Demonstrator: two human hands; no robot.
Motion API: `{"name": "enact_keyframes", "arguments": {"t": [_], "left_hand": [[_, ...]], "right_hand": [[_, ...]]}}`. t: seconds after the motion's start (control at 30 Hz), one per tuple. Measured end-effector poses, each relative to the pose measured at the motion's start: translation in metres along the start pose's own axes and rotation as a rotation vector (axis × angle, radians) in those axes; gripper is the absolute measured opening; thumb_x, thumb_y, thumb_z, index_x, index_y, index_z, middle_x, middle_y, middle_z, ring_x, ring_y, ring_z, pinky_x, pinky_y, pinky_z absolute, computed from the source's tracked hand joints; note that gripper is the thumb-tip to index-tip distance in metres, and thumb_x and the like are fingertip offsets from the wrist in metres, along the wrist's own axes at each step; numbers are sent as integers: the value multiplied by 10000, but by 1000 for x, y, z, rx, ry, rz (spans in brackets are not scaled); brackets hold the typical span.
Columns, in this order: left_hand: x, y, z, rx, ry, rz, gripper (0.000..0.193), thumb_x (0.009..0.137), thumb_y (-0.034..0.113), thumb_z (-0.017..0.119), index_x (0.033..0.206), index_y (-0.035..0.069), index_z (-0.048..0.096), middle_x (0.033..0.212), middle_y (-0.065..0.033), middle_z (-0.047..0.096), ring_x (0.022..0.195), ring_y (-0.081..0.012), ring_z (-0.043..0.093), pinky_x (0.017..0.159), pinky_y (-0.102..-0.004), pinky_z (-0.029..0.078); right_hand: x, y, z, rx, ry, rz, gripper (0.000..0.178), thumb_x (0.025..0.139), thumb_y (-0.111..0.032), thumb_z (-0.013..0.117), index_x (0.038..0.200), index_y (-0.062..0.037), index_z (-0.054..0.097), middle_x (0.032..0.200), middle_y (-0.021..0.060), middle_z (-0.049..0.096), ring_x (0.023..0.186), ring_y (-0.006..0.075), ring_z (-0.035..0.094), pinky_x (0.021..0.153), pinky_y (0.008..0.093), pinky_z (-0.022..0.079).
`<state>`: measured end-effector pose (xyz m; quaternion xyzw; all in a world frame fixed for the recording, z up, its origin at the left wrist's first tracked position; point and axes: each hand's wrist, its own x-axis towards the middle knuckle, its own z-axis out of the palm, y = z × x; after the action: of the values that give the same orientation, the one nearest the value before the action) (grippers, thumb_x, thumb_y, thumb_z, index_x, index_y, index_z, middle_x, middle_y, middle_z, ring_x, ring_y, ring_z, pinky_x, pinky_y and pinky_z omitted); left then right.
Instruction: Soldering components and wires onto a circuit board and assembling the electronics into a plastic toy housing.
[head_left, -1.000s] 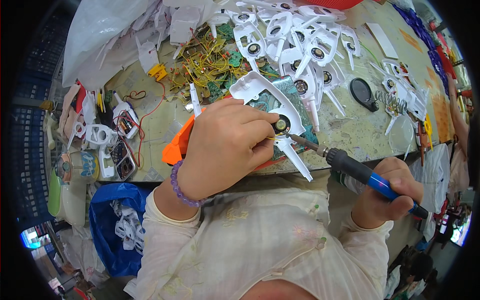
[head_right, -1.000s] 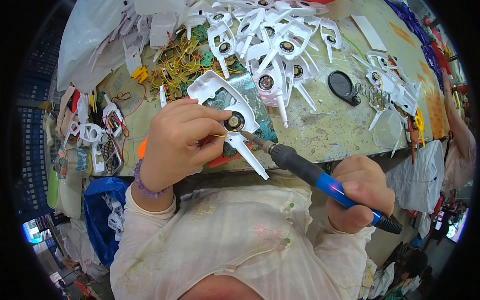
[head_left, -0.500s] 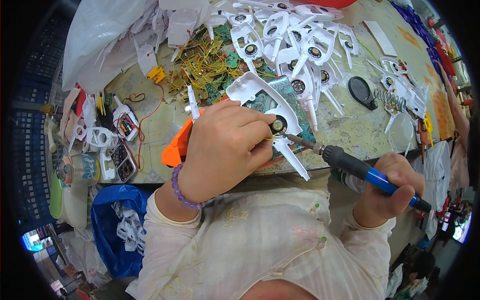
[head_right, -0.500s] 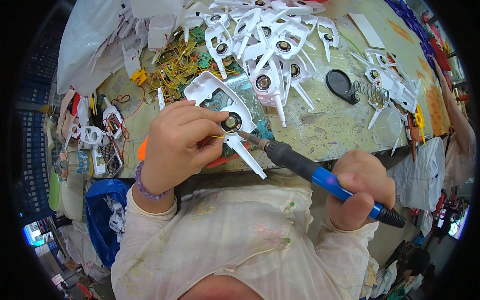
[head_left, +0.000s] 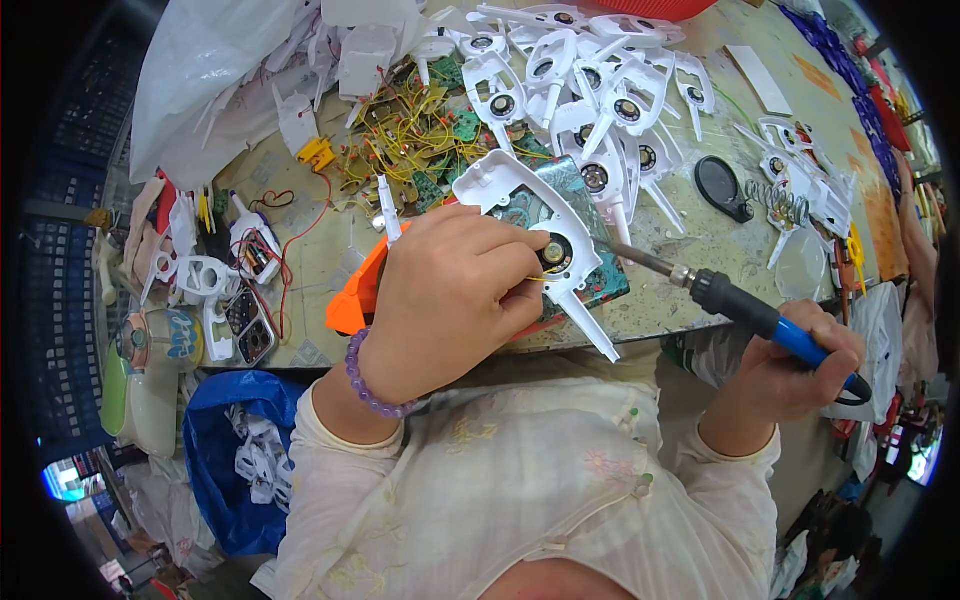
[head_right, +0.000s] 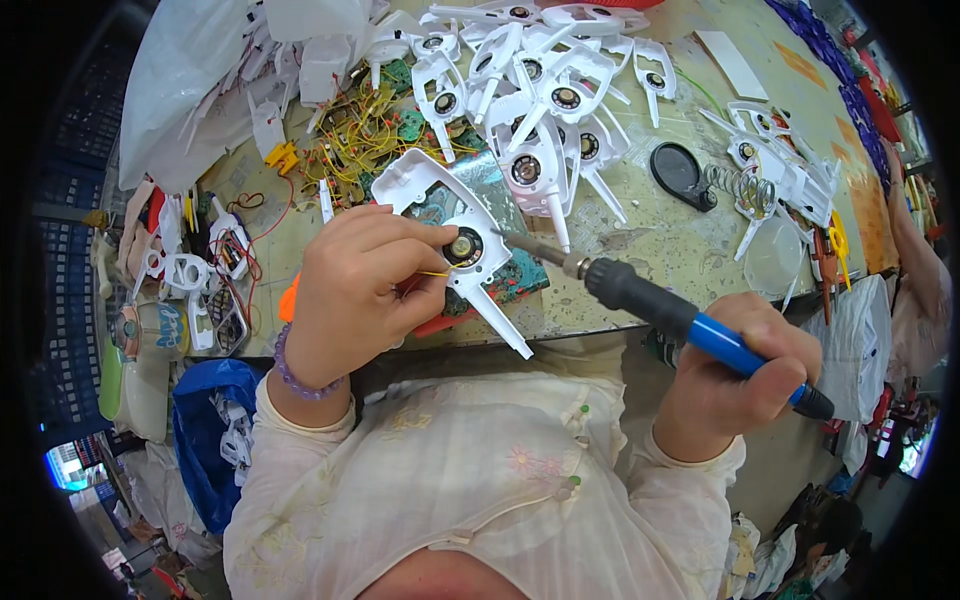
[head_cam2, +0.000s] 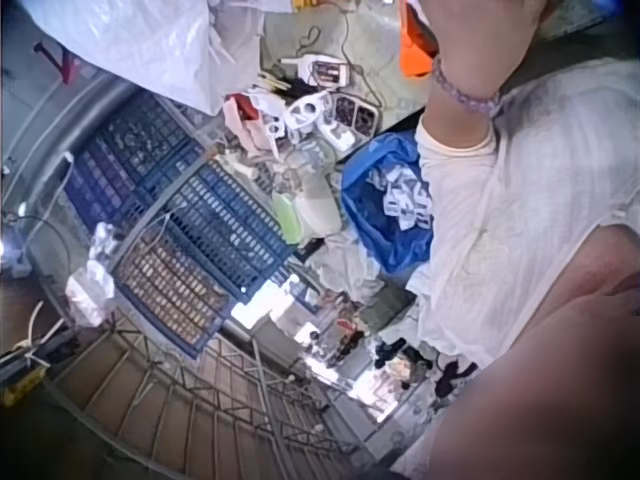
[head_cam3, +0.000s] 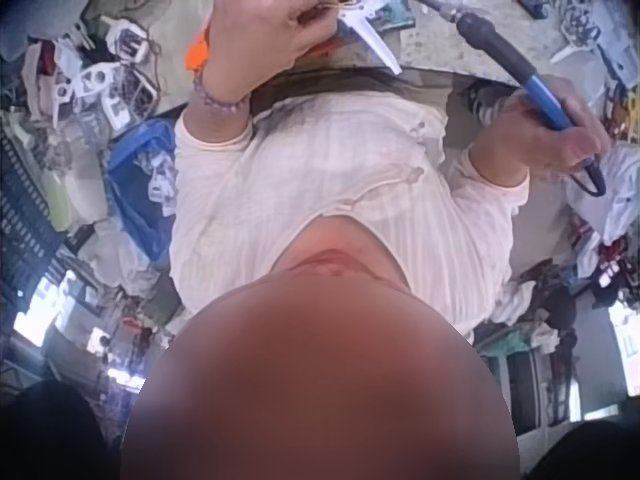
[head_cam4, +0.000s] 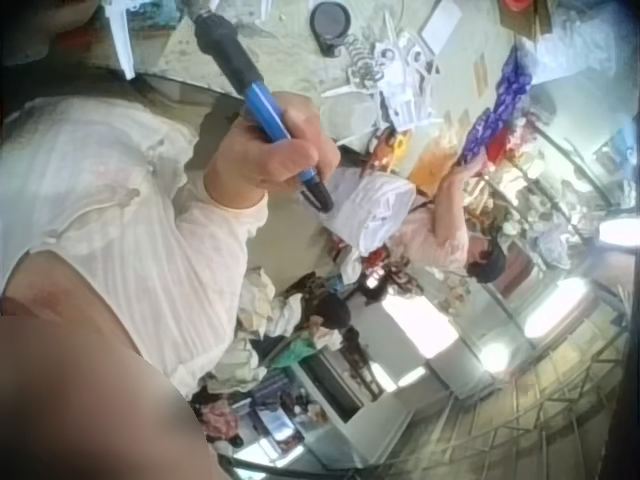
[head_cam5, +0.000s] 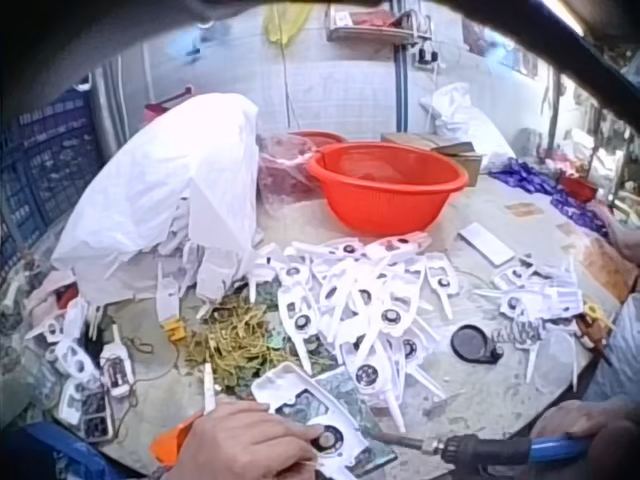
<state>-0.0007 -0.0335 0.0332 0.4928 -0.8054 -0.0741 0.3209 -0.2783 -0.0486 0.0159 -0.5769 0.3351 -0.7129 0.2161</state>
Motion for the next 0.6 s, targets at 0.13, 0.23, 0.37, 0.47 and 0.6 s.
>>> {"name": "enact_keyframes", "arguments": {"t": [0.13, 0.23, 0.37, 0.47, 0.6], "left_hand": [[-1, 0, -2, 8, -24, -6, 100, 628, 45, 702, 698, 46, 631, 862, -68, 703, 755, -230, 656, 747, -361, 503], [-4, 1, -7, -33, 40, 5, 159, 660, 57, 720, 807, 32, 666, 952, -94, 694, 904, -254, 656, 814, -376, 500], [-15, -3, -16, -3, 50, -70, 261, 699, 104, 731, 943, 29, 674, 1066, -105, 660, 1012, -297, 609, 851, -403, 482], [-24, -6, -16, -80, 86, -123, 271, 701, 110, 736, 949, 18, 675, 1028, -103, 661, 956, -293, 612, 825, -392, 476], [-36, -1, -18, -49, 100, -224, 441, 678, 163, 771, 1067, 0, 640, 937, -102, 630, 865, -282, 589, 776, -379, 456]], "right_hand": [[-8, 14, -4, 25, 105, 25, 394, 962, -454, 427, 914, -68, 491, 554, 63, 451, 421, 122, 394, 388, 235, 306], [-15, 19, -5, 37, 190, 97, 381, 964, -427, 427, 904, -59, 506, 568, 81, 476, 417, 115, 394, 381, 221, 321], [-19, 20, -4, -3, 264, 134, 387, 953, -430, 456, 885, -55, 518, 577, 83, 488, 425, 112, 401, 378, 217, 327], [-20, 20, -6, 50, 383, 207, 400, 940, -438, 489, 875, -44, 519, 568, 76, 484, 435, 107, 415, 373, 216, 328], [-22, 21, -10, 40, 398, 207, 411, 927, -447, 520, 877, -39, 525, 564, 68, 491, 446, 106, 440, 386, 210, 339]]}}
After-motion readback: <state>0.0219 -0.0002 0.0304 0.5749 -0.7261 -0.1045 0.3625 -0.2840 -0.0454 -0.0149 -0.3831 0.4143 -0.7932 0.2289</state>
